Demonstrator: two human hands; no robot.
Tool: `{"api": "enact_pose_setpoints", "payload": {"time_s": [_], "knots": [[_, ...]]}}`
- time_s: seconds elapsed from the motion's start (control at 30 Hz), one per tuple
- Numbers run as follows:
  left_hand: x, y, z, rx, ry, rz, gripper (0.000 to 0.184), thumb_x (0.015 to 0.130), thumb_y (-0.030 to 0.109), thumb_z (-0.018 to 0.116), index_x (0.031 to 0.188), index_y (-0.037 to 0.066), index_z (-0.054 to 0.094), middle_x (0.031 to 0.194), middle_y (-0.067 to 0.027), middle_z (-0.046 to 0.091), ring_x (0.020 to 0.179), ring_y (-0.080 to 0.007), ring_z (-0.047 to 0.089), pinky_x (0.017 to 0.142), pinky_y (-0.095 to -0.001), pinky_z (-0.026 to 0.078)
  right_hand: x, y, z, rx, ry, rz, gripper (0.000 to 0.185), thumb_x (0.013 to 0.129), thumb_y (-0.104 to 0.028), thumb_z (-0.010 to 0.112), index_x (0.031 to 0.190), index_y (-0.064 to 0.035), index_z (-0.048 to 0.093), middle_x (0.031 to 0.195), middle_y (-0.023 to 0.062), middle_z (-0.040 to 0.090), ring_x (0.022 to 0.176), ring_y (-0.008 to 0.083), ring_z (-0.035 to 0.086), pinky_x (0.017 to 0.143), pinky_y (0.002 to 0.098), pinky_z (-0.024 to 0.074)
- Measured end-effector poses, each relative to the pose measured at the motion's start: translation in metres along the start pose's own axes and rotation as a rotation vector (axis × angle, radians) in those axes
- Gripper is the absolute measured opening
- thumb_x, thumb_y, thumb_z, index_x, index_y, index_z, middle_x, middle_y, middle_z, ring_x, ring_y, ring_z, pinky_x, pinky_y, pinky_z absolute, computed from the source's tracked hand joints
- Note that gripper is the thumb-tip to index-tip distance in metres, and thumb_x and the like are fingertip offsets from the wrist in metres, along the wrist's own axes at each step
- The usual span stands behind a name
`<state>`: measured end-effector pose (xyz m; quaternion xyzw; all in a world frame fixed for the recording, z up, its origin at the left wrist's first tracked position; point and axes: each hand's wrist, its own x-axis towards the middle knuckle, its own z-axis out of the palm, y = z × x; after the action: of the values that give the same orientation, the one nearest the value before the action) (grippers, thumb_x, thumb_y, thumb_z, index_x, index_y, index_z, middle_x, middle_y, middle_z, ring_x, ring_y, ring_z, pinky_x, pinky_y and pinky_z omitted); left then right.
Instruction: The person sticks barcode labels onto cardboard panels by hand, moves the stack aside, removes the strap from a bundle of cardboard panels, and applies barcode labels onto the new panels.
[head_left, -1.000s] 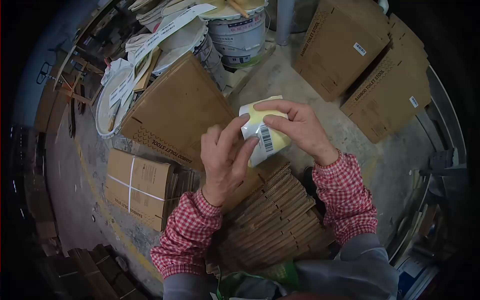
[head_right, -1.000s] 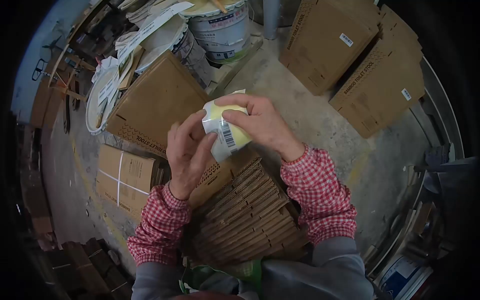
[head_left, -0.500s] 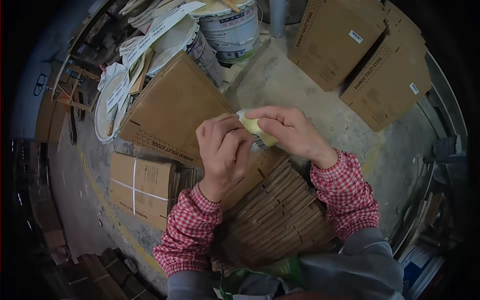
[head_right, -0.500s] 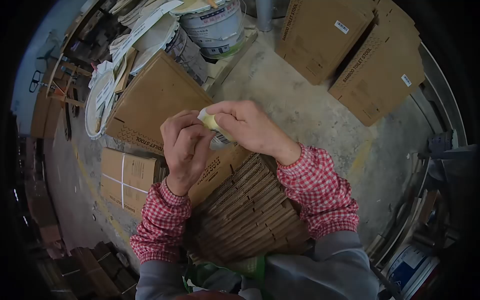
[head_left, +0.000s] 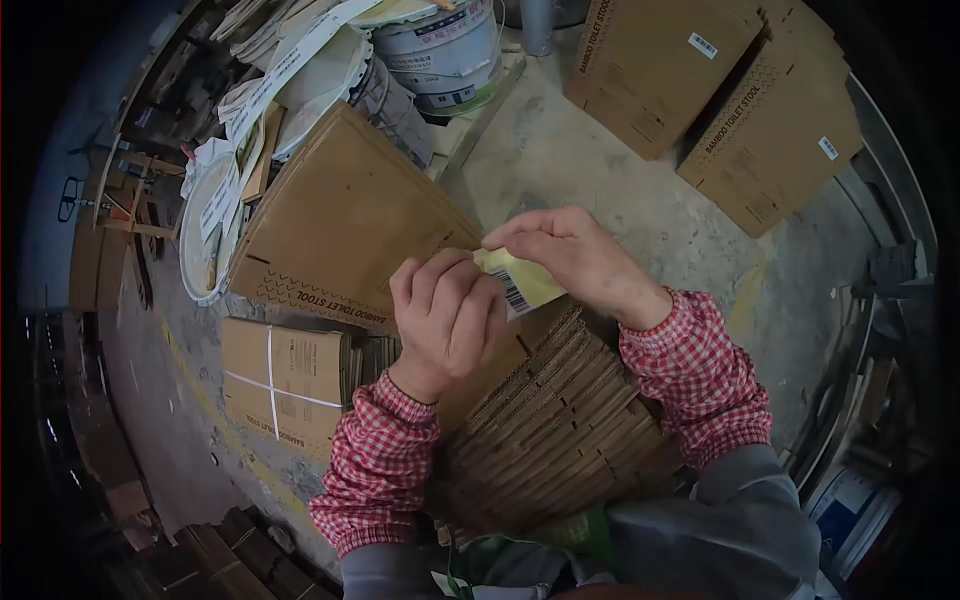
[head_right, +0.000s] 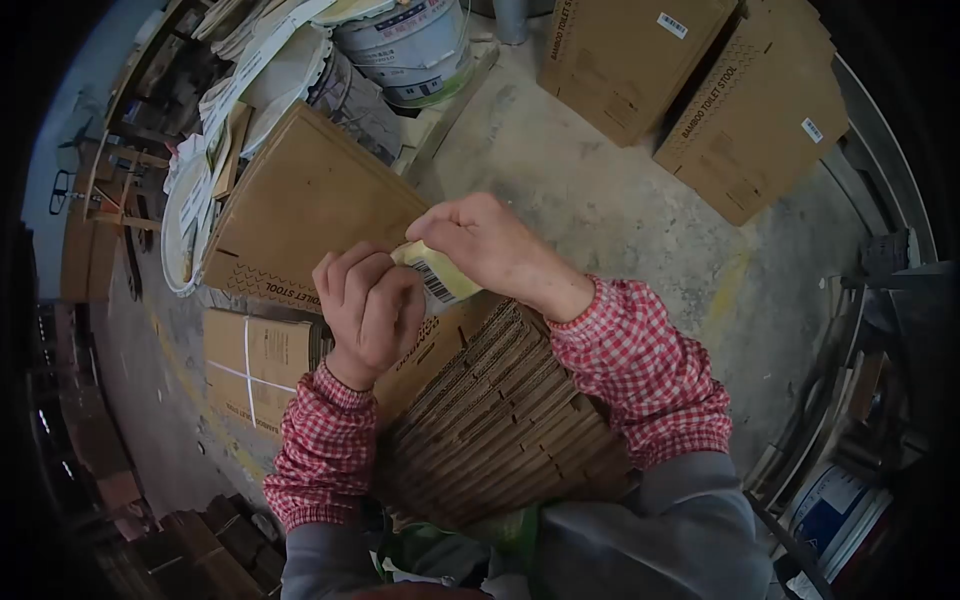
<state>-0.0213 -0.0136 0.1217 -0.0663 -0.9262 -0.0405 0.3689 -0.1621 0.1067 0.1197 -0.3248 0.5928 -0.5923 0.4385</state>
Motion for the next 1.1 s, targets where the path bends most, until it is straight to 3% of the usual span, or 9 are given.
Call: {"api": "enact_pose_setpoints", "payload": {"time_s": [0.17,0.5,0.67,0.7,0.77,0.87,0.9,1.03,1.1], "knots": [[0.002,0.0,-0.006,-0.009,-0.041,-0.195,0.031,0.067,0.009,0.075,0.096,0.004,0.063,0.094,-0.0093,0.057,0.089,-0.0256,0.055,0.081,-0.0381,0.038,-0.001,-0.003,-0.001,0.043,-0.008,0.059,0.028,0.091,-0.017,0.051,0.103,0.0054,0.064,0.089,0.0027,0.064,0.082,0.0065,0.057,0.072,0.0205,0.0453],[-0.004,-0.005,0.001,-0.009,-0.032,0.038,0.02,0.068,0.004,0.068,0.088,0.004,0.062,0.089,-0.0083,0.058,0.087,-0.0255,0.057,0.076,-0.0388,0.04,0.004,0.006,-0.002,0.104,-0.029,0.131,0.025,0.087,-0.013,0.052,0.097,0.0052,0.066,0.088,0.0045,0.066,0.081,0.0093,0.059,0.073,0.0224,0.0462],[-0.01,-0.005,-0.01,-0.139,0.009,-0.051,0.022,0.069,-0.002,0.069,0.089,0.003,0.059,0.09,-0.0102,0.055,0.086,-0.0287,0.056,0.075,-0.0391,0.042,0.033,0.047,-0.025,-0.111,0.231,0.086,0.024,0.084,-0.013,0.05,0.089,0.0022,0.068,0.082,0.0071,0.067,0.072,0.0143,0.063,0.067,0.027,0.0495],[-0.013,-0.01,-0.01,-0.242,0.055,-0.232,0.02,0.072,-0.003,0.067,0.089,0.002,0.059,0.09,-0.0102,0.055,0.086,-0.0278,0.056,0.075,-0.0362,0.043,0.039,0.053,-0.036,-0.115,0.223,0.078,0.024,0.084,-0.013,0.05,0.089,0.0022,0.068,0.082,0.0071,0.067,0.072,0.0143,0.063,0.067,0.027,0.0495],[-0.021,-0.02,-0.006,-0.515,0.169,-0.664,0.01,0.083,-0.002,0.063,0.091,0.0,0.057,0.09,-0.0073,0.056,0.084,-0.0179,0.055,0.074,-0.0256,0.044,0.05,0.062,-0.054,-1.018,0.488,-0.004,0.024,0.081,-0.014,0.051,0.09,-0.0008,0.069,0.079,0.0125,0.068,0.071,0.0193,0.064,0.067,0.0304,0.05],[-0.029,-0.047,0.002,-0.873,0.217,-1.066,0.008,0.088,0.004,0.062,0.092,-0.001,0.057,0.089,-0.0028,0.057,0.082,-0.0083,0.053,0.074,-0.0214,0.043,0.065,0.061,-0.052,-0.831,0.153,-0.141,0.025,0.078,-0.016,0.053,0.091,-0.0034,0.07,0.08,0.0169,0.067,0.071,0.0233,0.065,0.067,0.0326,0.0498],[-0.031,-0.052,0.007,-0.889,0.232,-1.141,0.011,0.09,0.009,0.061,0.092,-0.002,0.058,0.088,-0.0002,0.058,0.081,-0.0047,0.051,0.075,-0.0196,0.042,0.068,0.057,-0.044,-0.683,0.019,-0.113,0.029,0.082,-0.027,0.059,0.094,-0.0028,0.07,0.08,0.014,0.068,0.071,0.0204,0.064,0.066,0.0319,0.0492],[-0.044,-0.076,0.033,-0.857,0.332,-1.188,0.014,0.091,0.013,0.06,0.093,0.0,0.06,0.087,0.0007,0.059,0.079,-0.0045,0.051,0.071,-0.0181,0.04,0.103,0.068,-0.015,-0.402,-0.108,-0.009,0.051,0.078,-0.049,0.07,0.084,0.0015,0.071,0.073,0.0086,0.066,0.067,0.013,0.059,0.068,0.0279,0.049],[-0.052,-0.087,0.045,-0.833,0.38,-1.201,0.013,0.091,0.012,0.06,0.093,0.0,0.06,0.087,0.0008,0.059,0.079,-0.0044,0.05,0.071,-0.0182,0.04,0.123,0.076,-0.004,-0.274,-0.121,-0.037,0.04,0.079,-0.038,0.071,0.089,0.0014,0.07,0.078,0.0069,0.067,0.071,0.0116,0.06,0.068,0.0264,0.0488]]}}
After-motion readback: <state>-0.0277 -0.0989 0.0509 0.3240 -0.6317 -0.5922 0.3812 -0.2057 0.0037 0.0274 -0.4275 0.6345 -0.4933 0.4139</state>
